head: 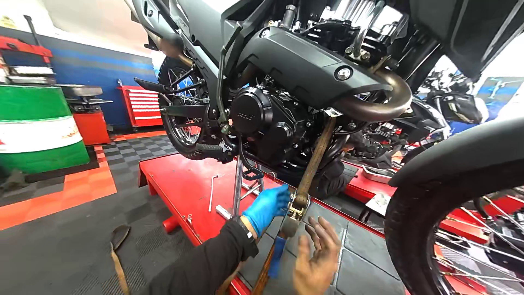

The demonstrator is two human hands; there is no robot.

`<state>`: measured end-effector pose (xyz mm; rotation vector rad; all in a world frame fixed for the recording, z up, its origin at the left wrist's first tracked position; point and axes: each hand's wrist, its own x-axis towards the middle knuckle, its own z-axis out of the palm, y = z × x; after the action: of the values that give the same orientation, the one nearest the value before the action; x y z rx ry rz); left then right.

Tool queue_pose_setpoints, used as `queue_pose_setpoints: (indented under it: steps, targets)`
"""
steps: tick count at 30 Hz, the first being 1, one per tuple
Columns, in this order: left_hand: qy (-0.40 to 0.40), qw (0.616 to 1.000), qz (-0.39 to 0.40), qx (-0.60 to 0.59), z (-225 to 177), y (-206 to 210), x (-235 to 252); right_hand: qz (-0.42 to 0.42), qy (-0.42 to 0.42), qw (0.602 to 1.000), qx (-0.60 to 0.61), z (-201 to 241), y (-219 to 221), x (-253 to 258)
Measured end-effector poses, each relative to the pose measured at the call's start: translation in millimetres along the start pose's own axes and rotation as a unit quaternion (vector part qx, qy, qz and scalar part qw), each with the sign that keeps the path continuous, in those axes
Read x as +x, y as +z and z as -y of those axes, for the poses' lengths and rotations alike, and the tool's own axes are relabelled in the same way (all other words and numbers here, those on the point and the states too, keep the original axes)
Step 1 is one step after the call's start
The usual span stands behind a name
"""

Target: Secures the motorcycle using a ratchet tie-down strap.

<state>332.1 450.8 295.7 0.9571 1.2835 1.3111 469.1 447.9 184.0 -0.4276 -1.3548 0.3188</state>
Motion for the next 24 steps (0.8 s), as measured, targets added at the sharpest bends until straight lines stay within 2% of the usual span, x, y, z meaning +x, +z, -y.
queue_pose_setpoints:
  steps: [1,3,5,6,9,11,13,15,17,19,22,24]
  targets:
    - [-0.02,1.0,-0.006,0.02,33.9,-15.2,6.3,0.007,0.071,0.997,0.022,5.8,-1.5,5.3]
    - [-0.048,0.986,0.022,0.158,103.3,-39.1,0.7,0.044,0.185,0.98,0.055,6.8,-5.3,16.0]
    - [-0.065,0.934,0.068,0.344,150.7,-58.6,-12.1,0.096,0.227,0.964,0.102,-0.1,-8.6,26.3]
    - [-0.077,0.919,0.056,0.383,164.0,-65.0,-16.6,0.12,0.241,0.954,0.13,-3.0,-8.1,32.4]
    - [-0.005,0.934,-0.027,0.357,175.1,-75.1,-33.0,0.157,0.306,0.911,0.226,-6.4,-0.6,48.2]
    - [0.038,0.954,0.001,0.298,173.8,-78.7,-45.6,0.16,0.346,0.868,0.318,-13.9,7.7,49.4]
    - [0.037,0.965,0.038,0.255,176.3,-81.8,-56.2,0.153,0.365,0.821,0.411,-25.5,14.8,40.5]
    - [0.03,0.964,0.056,0.257,183.0,-84.6,-64.0,0.146,0.382,0.797,0.444,-32.9,18.8,25.2]
    - [0.052,0.949,0.019,0.311,195.2,-84.8,-66.3,0.13,0.385,0.804,0.435,-38.7,18.8,12.8]
    - [0.059,0.909,-0.024,0.412,198.6,-84.3,-65.3,0.115,0.385,0.83,0.387,-44.4,18.4,10.7]
    - [0.039,0.844,-0.037,0.534,187.4,-82.4,-60.6,0.114,0.358,0.904,0.205,-33.8,13.2,11.5]
    - [0.036,0.821,-0.062,0.566,173.0,-86.3,-48.7,0.06,0.274,0.954,0.106,-11.6,11.4,26.1]
